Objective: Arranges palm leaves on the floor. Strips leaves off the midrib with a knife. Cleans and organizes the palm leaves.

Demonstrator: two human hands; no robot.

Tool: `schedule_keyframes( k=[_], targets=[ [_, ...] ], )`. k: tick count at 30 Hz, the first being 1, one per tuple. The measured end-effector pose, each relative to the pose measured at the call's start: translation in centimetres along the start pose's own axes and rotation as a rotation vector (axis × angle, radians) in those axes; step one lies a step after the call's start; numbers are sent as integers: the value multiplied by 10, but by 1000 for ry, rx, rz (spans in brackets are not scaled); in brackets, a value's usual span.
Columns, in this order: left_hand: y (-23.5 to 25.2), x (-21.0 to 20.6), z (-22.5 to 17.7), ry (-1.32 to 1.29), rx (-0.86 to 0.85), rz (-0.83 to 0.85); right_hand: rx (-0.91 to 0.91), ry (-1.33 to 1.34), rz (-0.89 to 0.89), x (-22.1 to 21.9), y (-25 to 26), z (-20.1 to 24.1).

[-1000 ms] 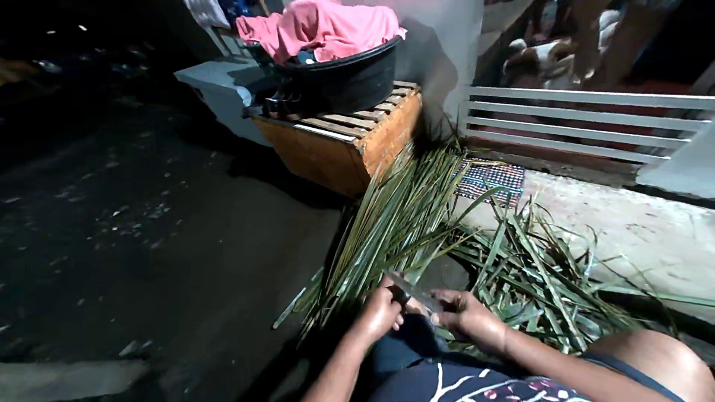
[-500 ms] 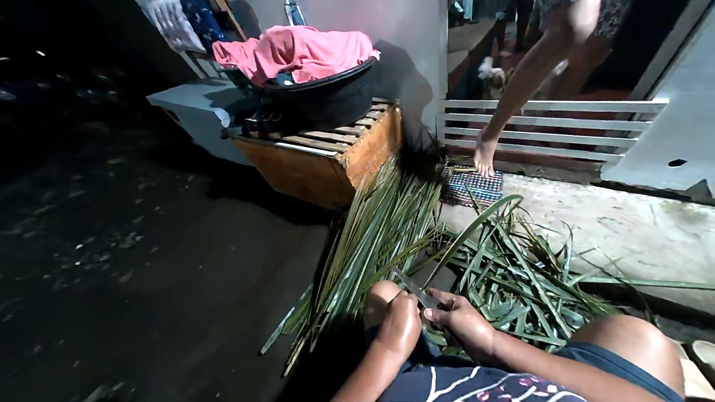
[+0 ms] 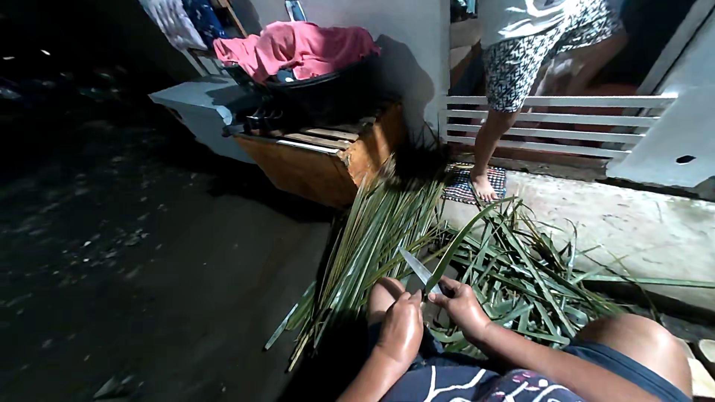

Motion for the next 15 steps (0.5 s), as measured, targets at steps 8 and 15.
schedule_keyframes(
  k=[8,15],
  targets=[
    [-10,-3,6,-24,-56,-7,20,77,-120,21,9,1],
    [-35,-6,23,-55,-211,-134,-2,220,-281,58,17,0]
  ],
)
Point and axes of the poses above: each hand's wrist, its own y-axis towards the middle knuckle, its own x-axis out of the back of the hand, z = x × y, the point moved 5 cm from there along y, towards the middle knuckle, and after that the axes turned 15 degrees about z, right-handed, at the moved point
